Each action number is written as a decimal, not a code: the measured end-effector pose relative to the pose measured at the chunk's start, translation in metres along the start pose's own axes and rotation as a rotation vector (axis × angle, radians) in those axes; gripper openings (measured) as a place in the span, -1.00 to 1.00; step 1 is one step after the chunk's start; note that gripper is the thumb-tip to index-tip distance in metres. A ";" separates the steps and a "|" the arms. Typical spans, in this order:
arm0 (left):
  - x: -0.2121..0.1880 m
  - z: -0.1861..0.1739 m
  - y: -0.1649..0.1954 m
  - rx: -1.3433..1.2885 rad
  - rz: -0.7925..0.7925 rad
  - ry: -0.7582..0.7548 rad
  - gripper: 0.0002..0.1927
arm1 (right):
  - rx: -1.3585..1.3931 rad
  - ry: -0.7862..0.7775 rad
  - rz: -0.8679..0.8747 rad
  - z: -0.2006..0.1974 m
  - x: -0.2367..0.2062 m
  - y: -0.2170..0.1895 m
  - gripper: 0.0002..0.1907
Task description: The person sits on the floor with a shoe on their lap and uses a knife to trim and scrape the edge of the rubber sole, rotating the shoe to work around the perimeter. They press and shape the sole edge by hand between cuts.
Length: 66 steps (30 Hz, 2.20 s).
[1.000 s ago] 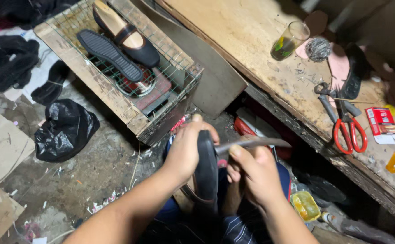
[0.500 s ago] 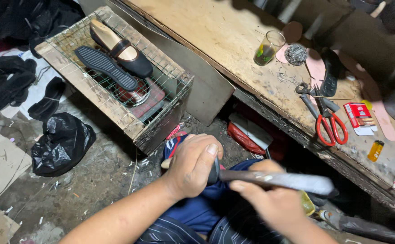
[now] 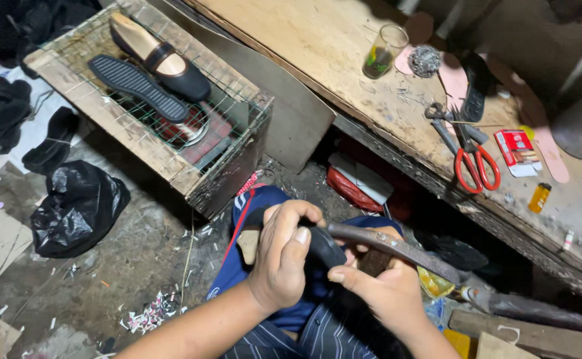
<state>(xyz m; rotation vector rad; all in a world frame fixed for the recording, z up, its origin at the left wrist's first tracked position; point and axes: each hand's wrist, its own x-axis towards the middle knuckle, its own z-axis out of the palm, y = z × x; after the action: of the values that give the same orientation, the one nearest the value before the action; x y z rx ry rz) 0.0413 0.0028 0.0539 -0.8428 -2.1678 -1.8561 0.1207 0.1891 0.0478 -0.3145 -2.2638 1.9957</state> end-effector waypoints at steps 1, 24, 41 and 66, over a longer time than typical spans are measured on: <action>-0.002 0.000 0.000 -0.028 -0.019 -0.007 -0.66 | -0.022 -0.002 0.020 -0.002 -0.002 0.003 -0.47; 0.018 -0.019 -0.017 0.193 0.358 -0.630 -0.43 | -0.122 -0.208 -0.257 -0.028 -0.017 0.018 -0.65; 0.012 -0.015 -0.008 0.101 0.264 -0.213 -0.21 | 0.111 -0.050 -0.025 -0.004 -0.004 -0.001 -0.52; -0.038 0.004 -0.094 -0.965 -1.090 0.450 -0.65 | -0.349 -0.160 -0.095 0.051 -0.011 0.057 -0.61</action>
<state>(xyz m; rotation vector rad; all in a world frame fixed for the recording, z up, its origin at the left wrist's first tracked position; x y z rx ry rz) 0.0254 -0.0115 -0.0454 0.9007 -1.3843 -3.1881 0.1254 0.1442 -0.0141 -0.0732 -2.6699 1.6285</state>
